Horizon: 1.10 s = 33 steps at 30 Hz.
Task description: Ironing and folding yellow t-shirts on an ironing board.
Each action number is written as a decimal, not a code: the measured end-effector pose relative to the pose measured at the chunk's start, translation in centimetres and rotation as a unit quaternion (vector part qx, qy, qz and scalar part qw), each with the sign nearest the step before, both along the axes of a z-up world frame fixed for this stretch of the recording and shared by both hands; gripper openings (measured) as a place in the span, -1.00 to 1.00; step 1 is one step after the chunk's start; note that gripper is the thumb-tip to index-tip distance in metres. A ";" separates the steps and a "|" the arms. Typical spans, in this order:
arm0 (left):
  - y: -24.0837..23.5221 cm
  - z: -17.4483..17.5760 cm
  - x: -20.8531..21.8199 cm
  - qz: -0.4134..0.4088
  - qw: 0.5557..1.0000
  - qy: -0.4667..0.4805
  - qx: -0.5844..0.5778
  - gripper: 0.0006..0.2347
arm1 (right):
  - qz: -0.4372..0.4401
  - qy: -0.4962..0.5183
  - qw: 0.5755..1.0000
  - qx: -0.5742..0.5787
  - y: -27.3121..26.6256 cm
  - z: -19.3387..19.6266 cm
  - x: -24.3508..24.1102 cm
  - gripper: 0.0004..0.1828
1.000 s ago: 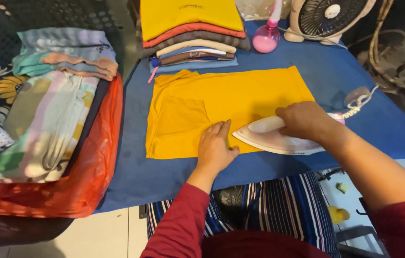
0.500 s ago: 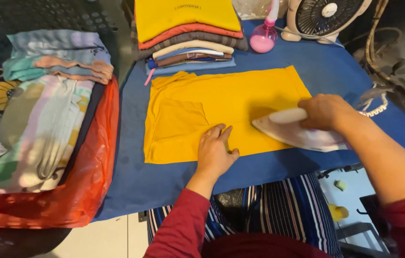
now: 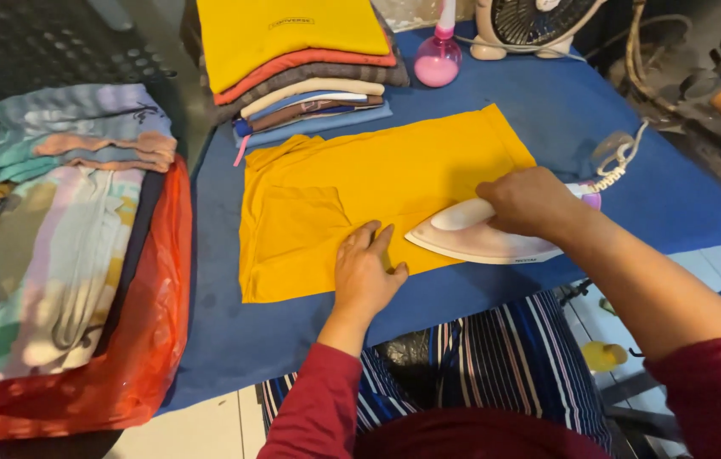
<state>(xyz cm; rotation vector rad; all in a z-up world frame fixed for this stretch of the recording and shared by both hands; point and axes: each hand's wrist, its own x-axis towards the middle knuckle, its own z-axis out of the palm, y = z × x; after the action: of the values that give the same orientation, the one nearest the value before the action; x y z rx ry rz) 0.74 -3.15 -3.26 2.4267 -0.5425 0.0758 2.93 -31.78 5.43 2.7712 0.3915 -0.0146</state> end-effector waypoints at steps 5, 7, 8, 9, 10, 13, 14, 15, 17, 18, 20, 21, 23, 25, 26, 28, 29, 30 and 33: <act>-0.1 0.2 -0.2 0.011 1.000 -0.005 -0.002 -0.47 | 0.009 0.026 1.000 -0.001 -1.0 -0.6 0.8 -0.54; 0.0 0.2 -0.2 0.012 1.000 -0.003 -0.002 -0.48 | 0.008 0.039 0.999 -0.005 -1.2 -0.8 0.8 -0.53; 0.1 0.1 -0.1 0.012 1.000 -0.006 -0.005 -0.48 | 0.007 0.041 0.999 -0.006 -1.1 -0.8 0.8 -0.54; 0.0 0.0 -0.1 0.007 1.000 -0.007 -0.007 -0.49 | 0.000 0.044 0.999 -0.007 -1.3 -1.0 0.4 -0.54; -0.1 0.0 -0.2 0.004 1.000 -0.005 -0.006 -0.49 | -0.003 0.045 0.999 -0.006 -1.5 -1.2 0.5 -0.54; 0.0 0.3 -0.3 0.004 1.000 0.004 -0.003 -0.49 | -0.022 0.026 0.999 -0.014 -3.2 -2.0 1.1 -0.51; 0.1 0.3 -0.4 0.007 1.000 0.004 0.000 -0.50 | -0.050 0.020 0.998 -0.013 -4.4 -2.4 1.5 -0.51; 0.0 0.5 -0.2 0.009 1.000 0.000 0.002 -0.50 | -0.079 0.010 0.997 -0.013 -5.7 -2.6 2.0 -0.50; -0.3 -1.9 0.5 0.010 0.999 -0.049 -0.008 -0.52 | -0.123 0.001 0.991 -0.047 -6.4 -0.6 0.9 -0.65; -0.3 -3.0 0.7 0.018 0.995 -0.097 -0.019 -0.53 | -0.160 -0.008 0.984 -0.082 -6.6 0.5 0.5 -0.71; -0.1 -3.2 0.7 0.017 0.995 -0.099 -0.021 -0.53 | -0.220 0.060 0.971 -0.070 -6.5 2.9 0.5 -0.67; -0.2 -3.1 0.8 0.015 0.994 -0.104 -0.022 -0.52 | -0.282 0.122 0.950 -0.057 -6.6 4.4 0.6 -0.59; -0.1 -3.1 0.9 0.013 0.994 -0.107 -0.026 -0.52 | -0.293 0.101 0.949 -0.050 -8.4 3.8 0.6 -0.62; 0.2 -2.5 0.2 0.007 0.994 -0.109 -0.030 -0.52 | -0.308 0.081 0.947 -0.042 -9.6 3.4 0.3 -0.63; 0.6 -1.7 -0.5 0.004 0.987 -0.118 -0.111 -0.58 | -0.311 0.079 0.946 -0.039 -9.9 3.3 0.1 -0.62; 2.5 0.0 -1.9 0.006 0.972 -0.135 -0.194 -0.64 | -0.308 0.066 0.948 -0.038 -10.8 3.7 0.4 -0.60; 4.3 0.7 -3.1 0.037 0.968 -0.157 -0.190 -0.67 | -0.325 0.064 0.943 0.005 -11.4 3.7 0.5 -0.55; 6.0 1.3 -4.2 0.069 0.964 -0.180 -0.185 -0.70 | -0.341 0.061 0.937 0.047 -11.8 3.5 0.7 -0.46; 11.2 -0.1 -4.8 0.119 0.963 -0.216 -0.104 -0.73 | -0.309 -0.007 0.946 0.098 -11.3 4.9 0.1 -0.30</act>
<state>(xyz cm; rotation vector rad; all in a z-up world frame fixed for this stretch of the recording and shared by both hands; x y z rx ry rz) -4.06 8.07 -3.35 2.2590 -0.4006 0.7423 3.07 -43.08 10.34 2.9638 -0.5190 -0.1127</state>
